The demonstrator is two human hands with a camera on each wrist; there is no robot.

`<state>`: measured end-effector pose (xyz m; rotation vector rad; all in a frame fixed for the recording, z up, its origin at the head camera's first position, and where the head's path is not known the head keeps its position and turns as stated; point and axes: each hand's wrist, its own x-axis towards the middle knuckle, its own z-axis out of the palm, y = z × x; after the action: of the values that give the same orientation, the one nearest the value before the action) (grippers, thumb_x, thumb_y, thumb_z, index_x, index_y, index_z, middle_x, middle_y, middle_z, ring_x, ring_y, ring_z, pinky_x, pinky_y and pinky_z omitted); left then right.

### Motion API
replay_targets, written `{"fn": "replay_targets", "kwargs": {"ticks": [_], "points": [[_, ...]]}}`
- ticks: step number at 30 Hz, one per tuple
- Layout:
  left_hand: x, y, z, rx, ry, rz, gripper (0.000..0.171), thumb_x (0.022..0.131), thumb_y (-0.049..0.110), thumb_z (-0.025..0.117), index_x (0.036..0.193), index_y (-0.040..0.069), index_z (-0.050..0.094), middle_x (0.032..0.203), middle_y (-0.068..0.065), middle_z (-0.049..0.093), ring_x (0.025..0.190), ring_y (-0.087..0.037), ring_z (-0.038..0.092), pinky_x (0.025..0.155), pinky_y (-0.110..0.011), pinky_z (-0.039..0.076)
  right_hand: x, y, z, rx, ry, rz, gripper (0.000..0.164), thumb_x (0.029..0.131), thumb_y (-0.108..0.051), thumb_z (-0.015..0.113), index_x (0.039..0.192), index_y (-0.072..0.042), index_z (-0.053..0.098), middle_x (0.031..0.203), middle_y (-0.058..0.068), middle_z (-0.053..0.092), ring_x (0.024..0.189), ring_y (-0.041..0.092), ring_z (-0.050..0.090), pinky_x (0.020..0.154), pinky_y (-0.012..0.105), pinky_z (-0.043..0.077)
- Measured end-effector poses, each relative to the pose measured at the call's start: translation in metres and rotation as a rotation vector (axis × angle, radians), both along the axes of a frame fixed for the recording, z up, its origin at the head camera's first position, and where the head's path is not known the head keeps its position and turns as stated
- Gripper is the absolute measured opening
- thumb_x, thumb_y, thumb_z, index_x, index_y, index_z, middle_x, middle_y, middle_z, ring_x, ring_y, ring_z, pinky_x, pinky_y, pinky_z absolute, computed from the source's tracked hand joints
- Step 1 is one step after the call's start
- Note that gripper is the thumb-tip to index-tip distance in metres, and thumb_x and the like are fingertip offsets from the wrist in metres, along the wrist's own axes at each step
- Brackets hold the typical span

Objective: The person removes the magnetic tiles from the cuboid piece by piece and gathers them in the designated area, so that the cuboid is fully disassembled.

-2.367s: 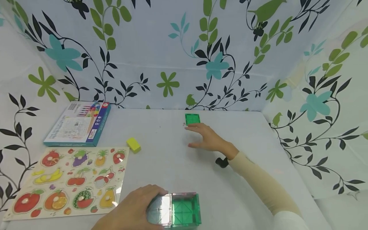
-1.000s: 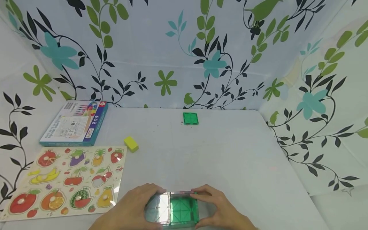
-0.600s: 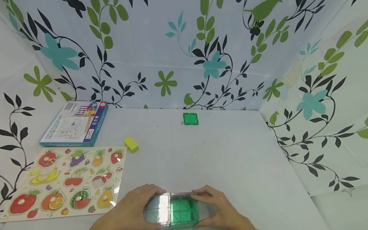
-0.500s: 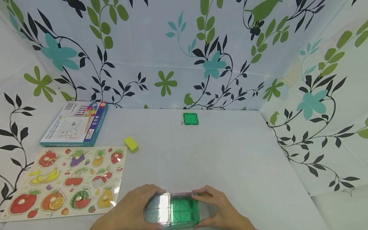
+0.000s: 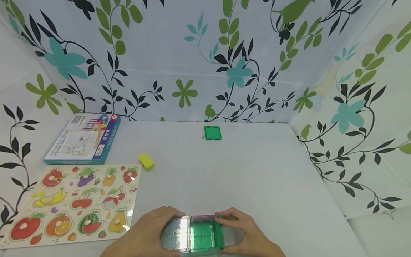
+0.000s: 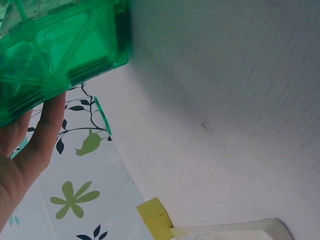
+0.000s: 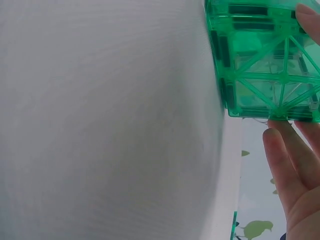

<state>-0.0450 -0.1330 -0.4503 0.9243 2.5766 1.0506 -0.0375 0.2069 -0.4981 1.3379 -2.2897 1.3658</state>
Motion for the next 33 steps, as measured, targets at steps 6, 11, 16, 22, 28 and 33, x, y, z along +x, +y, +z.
{"fn": "replay_targets", "kwargs": {"ticks": [6, 11, 16, 22, 28, 33], "points": [[0.0, 0.0, 0.0, -0.013, -0.001, 0.001, 0.079, 0.071, 0.069, 0.082, 0.133, 0.027, 0.058, 0.119, 0.019, 0.062, 0.102, 0.001, 0.055, 0.082, -0.024, 0.054, 0.0, -0.001, 0.001, -0.009, 0.017, 0.002, 0.083, 0.064, -0.017, 0.098, 0.138, 0.0, 0.062, 0.133, 0.018, 0.061, 0.121, 0.023, 0.064, 0.099, 0.026, 0.055], [0.0, 0.001, 0.002, -0.033, -0.085, 0.013, 0.079, 0.07, 0.066, 0.084, 0.134, 0.029, 0.057, 0.122, 0.018, 0.062, 0.103, 0.0, 0.055, 0.083, -0.024, 0.055, 0.0, -0.001, 0.0, -0.015, 0.017, 0.001, 0.085, 0.063, -0.016, 0.099, 0.138, 0.0, 0.062, 0.133, 0.019, 0.061, 0.121, 0.024, 0.065, 0.099, 0.026, 0.055], [0.0, 0.001, 0.004, -0.045, -0.118, 0.019, 0.08, 0.071, 0.066, 0.084, 0.135, 0.029, 0.056, 0.123, 0.018, 0.061, 0.104, -0.001, 0.055, 0.084, -0.024, 0.056, 0.001, 0.0, 0.001, -0.026, 0.019, -0.002, 0.087, 0.06, -0.013, 0.1, 0.137, 0.001, 0.062, 0.131, 0.021, 0.062, 0.12, 0.026, 0.065, 0.1, 0.025, 0.055], [-0.001, 0.002, 0.003, -0.028, -0.102, 0.011, 0.079, 0.071, 0.068, 0.083, 0.134, 0.028, 0.056, 0.121, 0.018, 0.061, 0.102, 0.0, 0.055, 0.083, -0.023, 0.055, 0.001, 0.006, 0.002, -0.041, -0.007, -0.027, 0.085, 0.062, -0.013, 0.099, 0.137, 0.002, 0.061, 0.13, 0.021, 0.061, 0.122, 0.025, 0.064, 0.1, 0.026, 0.055], [-0.001, 0.0, 0.004, -0.036, -0.14, 0.014, 0.081, 0.07, 0.07, 0.082, 0.134, 0.029, 0.055, 0.121, 0.016, 0.061, 0.101, -0.001, 0.054, 0.08, -0.022, 0.055, -0.003, 0.022, 0.01, -0.03, -0.071, -0.113, 0.084, 0.062, -0.005, 0.098, 0.137, -0.003, 0.062, 0.131, 0.019, 0.061, 0.119, 0.018, 0.064, 0.09, 0.03, 0.059], [-0.001, 0.0, 0.003, -0.043, -0.141, 0.015, 0.081, 0.07, 0.069, 0.083, 0.135, 0.029, 0.055, 0.121, 0.016, 0.06, 0.101, -0.002, 0.054, 0.079, -0.021, 0.055, -0.026, 0.04, 0.031, 0.037, -0.062, -0.203, 0.087, 0.063, -0.01, 0.098, 0.141, -0.005, 0.059, 0.134, 0.013, 0.062, 0.115, 0.018, 0.063, 0.087, 0.031, 0.058]]}}
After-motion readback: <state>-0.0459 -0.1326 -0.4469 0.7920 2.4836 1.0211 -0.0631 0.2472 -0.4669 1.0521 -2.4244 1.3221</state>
